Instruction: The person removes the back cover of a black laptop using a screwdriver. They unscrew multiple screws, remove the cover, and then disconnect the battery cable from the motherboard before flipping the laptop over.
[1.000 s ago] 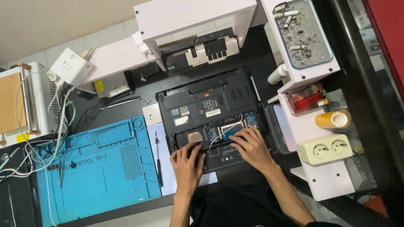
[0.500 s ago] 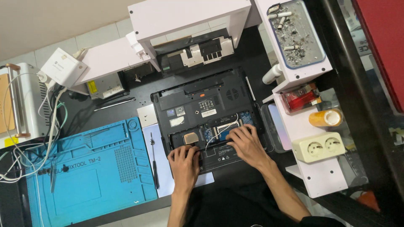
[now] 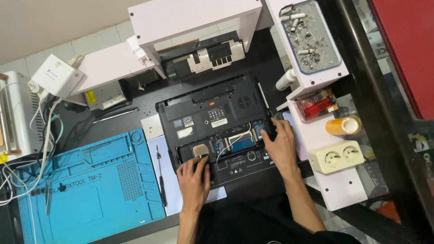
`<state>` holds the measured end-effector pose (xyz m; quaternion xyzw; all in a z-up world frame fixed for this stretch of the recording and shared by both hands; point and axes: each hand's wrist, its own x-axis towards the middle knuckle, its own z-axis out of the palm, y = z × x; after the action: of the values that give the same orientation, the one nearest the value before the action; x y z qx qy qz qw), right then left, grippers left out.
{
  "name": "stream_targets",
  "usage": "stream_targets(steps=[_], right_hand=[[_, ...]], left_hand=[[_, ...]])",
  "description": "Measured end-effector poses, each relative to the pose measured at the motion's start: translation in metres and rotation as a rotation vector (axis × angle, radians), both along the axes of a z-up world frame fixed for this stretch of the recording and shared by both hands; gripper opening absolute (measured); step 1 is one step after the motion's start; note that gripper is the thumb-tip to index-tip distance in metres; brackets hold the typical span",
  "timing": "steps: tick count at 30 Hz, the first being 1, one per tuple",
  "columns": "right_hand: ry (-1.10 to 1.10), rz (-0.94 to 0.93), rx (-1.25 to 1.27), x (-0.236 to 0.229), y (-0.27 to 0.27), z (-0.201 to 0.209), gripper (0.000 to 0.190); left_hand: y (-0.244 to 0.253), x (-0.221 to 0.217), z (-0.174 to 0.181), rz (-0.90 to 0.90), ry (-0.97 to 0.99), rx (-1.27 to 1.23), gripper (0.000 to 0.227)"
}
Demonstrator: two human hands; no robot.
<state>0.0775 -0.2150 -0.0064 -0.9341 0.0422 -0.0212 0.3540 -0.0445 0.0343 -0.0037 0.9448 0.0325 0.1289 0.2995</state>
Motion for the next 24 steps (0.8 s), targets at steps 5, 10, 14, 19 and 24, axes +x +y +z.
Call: stream_targets(steps=[5, 10, 14, 19, 24], right_hand=[[-0.016, -0.003, -0.037, -0.002, -0.004, -0.009, 0.045], [0.016, -0.005, -0.001, 0.004, -0.001, 0.004, 0.042], [0.142, -0.038, 0.057, 0.010, -0.003, 0.001, 0.044], [0.161, -0.035, 0.058, 0.006, -0.007, -0.010, 0.047], [0.123, -0.044, 0.092, 0.002, -0.010, -0.018, 0.050]], left_hand=[[-0.004, -0.006, -0.007, 0.008, 0.012, -0.001, 0.028], [-0.003, -0.007, -0.008, 0.019, 0.037, 0.011, 0.029], [-0.004, -0.007, -0.006, 0.016, 0.050, 0.012, 0.030], [0.001, -0.012, -0.011, 0.006, 0.058, -0.002, 0.029], [0.011, -0.007, -0.008, 0.286, -0.085, 0.137, 0.029]])
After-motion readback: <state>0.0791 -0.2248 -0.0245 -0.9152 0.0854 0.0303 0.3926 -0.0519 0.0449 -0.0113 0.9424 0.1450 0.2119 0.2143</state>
